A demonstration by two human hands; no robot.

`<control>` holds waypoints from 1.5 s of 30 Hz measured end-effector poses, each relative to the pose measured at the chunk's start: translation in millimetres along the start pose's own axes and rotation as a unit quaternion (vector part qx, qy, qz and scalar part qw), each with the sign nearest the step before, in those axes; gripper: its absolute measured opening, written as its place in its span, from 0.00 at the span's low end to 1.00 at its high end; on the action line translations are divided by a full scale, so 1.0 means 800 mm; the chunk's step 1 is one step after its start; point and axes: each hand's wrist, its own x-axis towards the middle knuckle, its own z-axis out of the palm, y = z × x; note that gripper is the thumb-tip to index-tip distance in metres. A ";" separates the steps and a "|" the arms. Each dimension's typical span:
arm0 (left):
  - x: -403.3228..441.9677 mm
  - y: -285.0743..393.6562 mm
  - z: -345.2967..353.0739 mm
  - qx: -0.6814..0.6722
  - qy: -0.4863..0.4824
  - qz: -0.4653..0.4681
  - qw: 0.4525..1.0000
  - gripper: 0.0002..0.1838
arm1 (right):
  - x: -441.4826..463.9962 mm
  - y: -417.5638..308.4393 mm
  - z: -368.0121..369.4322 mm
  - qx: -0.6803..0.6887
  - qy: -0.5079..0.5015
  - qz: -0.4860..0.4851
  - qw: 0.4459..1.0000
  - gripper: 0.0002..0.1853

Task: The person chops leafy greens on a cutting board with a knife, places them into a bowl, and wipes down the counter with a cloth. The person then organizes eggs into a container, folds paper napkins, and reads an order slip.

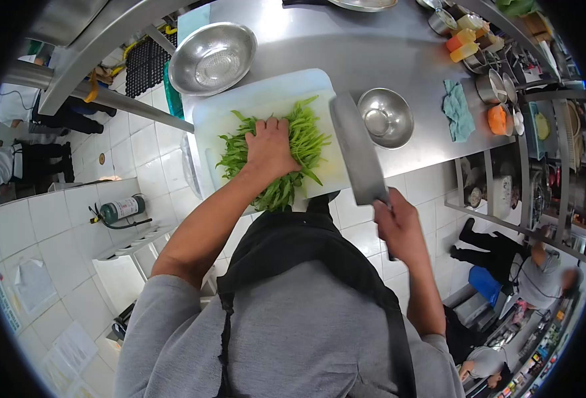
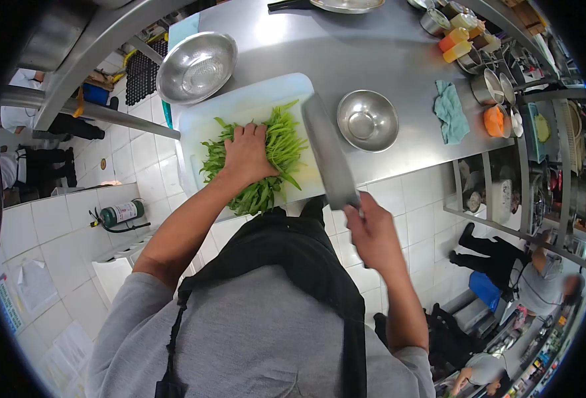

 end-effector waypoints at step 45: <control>0.021 0.009 -0.006 0.067 -0.067 -0.012 0.995 0.56 | 0.121 -0.027 0.143 -0.434 -0.027 -0.136 0.890 0.10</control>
